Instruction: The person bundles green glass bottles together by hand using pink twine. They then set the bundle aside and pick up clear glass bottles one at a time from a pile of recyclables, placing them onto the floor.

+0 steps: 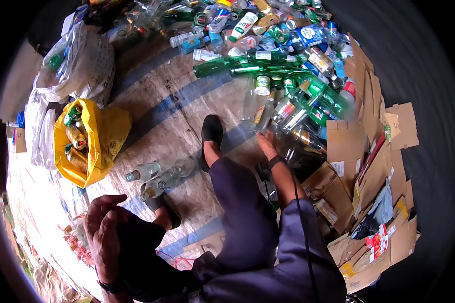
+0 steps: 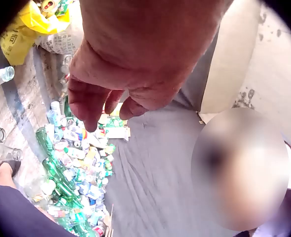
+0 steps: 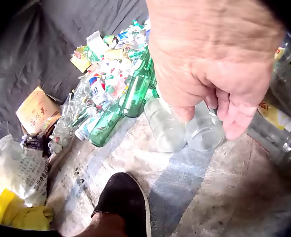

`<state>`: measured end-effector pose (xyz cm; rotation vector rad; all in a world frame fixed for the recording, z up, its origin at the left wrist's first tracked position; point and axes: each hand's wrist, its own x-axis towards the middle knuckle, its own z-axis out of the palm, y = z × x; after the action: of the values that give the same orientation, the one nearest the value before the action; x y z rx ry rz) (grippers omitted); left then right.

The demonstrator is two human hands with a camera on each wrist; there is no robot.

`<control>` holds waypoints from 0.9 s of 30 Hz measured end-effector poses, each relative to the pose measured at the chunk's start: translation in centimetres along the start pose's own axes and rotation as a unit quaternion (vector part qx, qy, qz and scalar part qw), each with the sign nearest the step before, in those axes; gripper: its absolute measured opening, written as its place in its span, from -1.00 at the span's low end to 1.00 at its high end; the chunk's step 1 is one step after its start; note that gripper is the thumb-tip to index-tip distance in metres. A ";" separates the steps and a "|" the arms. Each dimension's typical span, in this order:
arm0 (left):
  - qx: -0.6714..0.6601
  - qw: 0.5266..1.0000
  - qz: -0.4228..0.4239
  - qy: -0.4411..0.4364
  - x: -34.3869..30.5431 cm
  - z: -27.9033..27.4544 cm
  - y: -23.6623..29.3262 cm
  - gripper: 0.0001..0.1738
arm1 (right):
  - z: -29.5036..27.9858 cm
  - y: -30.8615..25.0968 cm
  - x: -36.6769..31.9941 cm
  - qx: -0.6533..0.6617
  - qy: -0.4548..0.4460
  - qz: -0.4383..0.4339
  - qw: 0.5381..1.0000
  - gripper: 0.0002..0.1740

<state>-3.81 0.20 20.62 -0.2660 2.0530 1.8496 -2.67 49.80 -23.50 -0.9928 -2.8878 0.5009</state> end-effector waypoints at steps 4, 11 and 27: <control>-0.026 1.000 -0.013 -0.012 -0.2 -0.2 0.4 -0.58 | -0.1 -2.4 1.4 0.043 -0.112 0.132 0.984 -0.39; -0.101 0.992 -0.077 -0.025 -1.1 -1.3 1.1 -0.54 | 0.9 -3.0 2.2 0.101 -0.143 0.208 0.962 -0.22; 0.000 0.993 -0.083 -0.089 -2.1 -1.6 0.5 -0.59 | 2.4 -2.2 -6.6 0.208 -0.175 0.210 0.939 -0.25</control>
<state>-2.34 -1.52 22.01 -0.2530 1.8537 1.7084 0.86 43.47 -24.66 -1.5685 -2.6336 1.3760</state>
